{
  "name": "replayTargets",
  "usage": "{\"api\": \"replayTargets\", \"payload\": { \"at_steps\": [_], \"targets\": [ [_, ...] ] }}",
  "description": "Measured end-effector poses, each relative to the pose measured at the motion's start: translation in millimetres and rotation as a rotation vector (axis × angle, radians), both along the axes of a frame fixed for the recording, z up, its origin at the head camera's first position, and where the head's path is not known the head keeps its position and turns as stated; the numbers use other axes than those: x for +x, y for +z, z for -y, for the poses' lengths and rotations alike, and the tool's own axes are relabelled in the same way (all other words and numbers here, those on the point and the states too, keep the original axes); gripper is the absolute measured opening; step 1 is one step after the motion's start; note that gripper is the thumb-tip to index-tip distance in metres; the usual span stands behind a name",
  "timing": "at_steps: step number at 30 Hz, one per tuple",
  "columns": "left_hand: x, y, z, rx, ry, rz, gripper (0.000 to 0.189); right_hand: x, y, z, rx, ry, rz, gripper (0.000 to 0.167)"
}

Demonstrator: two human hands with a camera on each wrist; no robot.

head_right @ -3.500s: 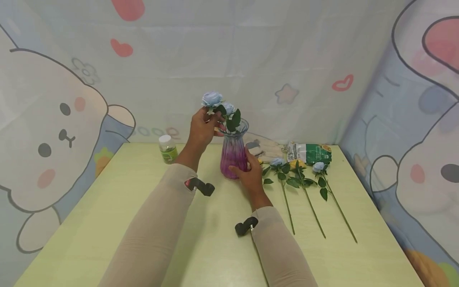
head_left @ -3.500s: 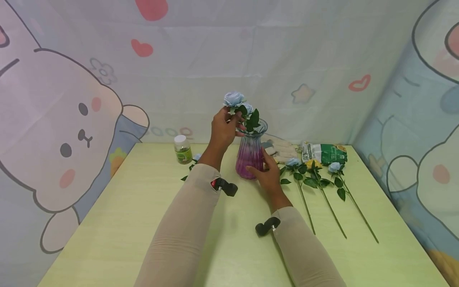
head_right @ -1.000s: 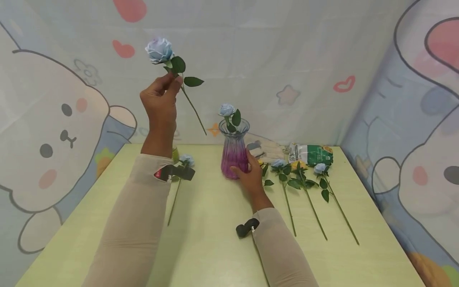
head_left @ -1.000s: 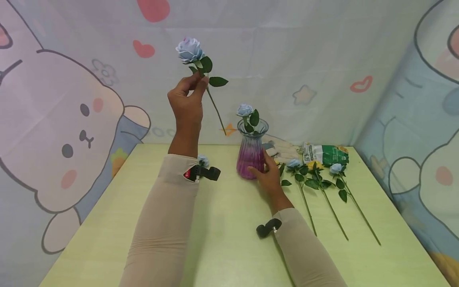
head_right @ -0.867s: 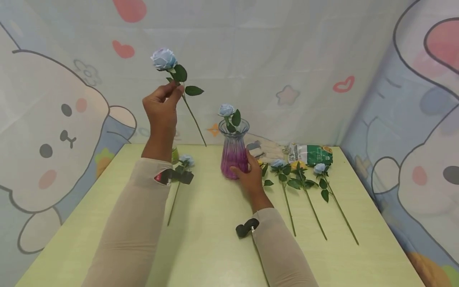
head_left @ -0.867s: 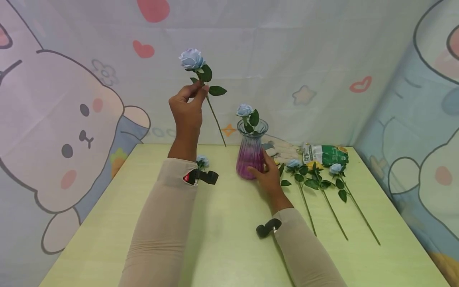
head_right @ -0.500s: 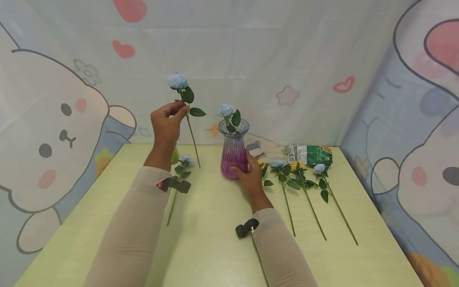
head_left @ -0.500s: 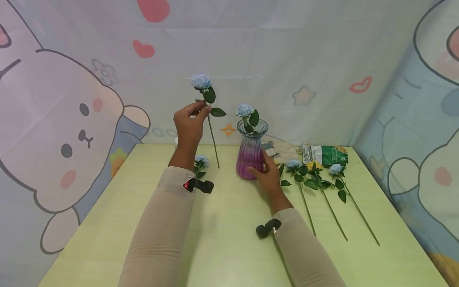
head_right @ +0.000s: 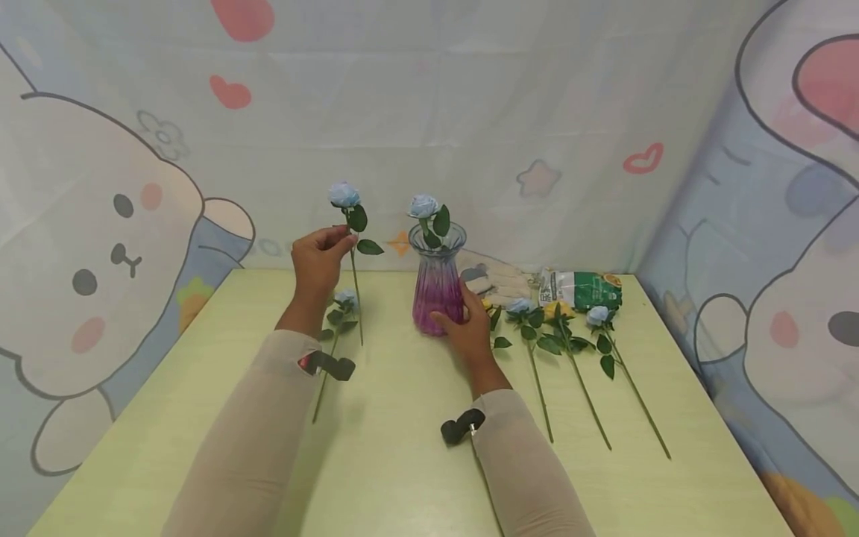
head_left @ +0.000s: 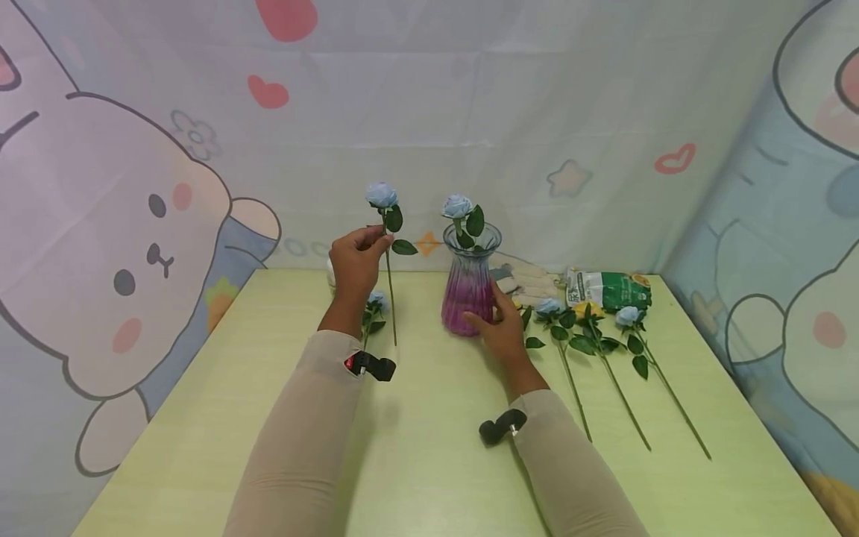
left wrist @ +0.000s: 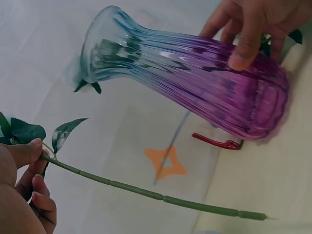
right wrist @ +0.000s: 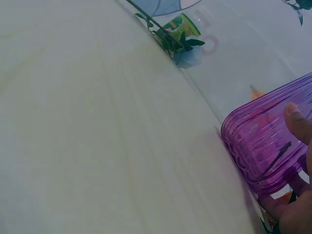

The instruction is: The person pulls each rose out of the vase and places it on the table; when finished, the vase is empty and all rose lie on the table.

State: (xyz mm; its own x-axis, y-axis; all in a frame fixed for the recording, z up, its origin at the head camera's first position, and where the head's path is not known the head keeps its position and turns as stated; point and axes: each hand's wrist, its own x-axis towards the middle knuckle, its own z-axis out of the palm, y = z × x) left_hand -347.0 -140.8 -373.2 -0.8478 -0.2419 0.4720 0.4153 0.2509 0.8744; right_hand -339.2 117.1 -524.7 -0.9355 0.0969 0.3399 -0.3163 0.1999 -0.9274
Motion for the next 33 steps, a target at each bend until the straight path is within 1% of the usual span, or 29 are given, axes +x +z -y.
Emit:
{"api": "replayTargets", "payload": {
  "at_steps": [5,12,17,21,25,28,33],
  "targets": [
    [-2.3,-13.3,1.8,-0.041,-0.002,0.057,0.029,0.5,0.2,-0.4,0.012,-0.007,0.017,0.092],
    [-4.3,-24.3,5.3,-0.059,0.001,0.167,0.029,-2.2,-0.4,-1.1,-0.003,0.007,-0.014,0.092],
    [-5.3,-33.7,10.0,-0.094,-0.015,0.238,0.03,-2.7,-1.3,-1.9,-0.009,0.014,-0.014,0.091],
    [-4.4,-45.2,14.5,-0.124,-0.036,0.3,0.032,-2.7,-1.8,-2.2,-0.007,0.019,-0.016,0.091],
    [-2.0,-56.5,13.2,-0.144,-0.026,0.336,0.031,-0.8,-0.2,-2.0,0.012,0.006,-0.007,0.092],
    [-0.2,-62.2,10.2,-0.166,-0.012,0.358,0.028,-0.4,0.2,-1.9,0.018,0.0,0.004,0.092],
    [2.6,-69.8,10.1,-0.196,-0.021,0.4,0.027,0.1,-0.5,-2.5,0.003,0.01,0.018,0.093]
  ]
}}
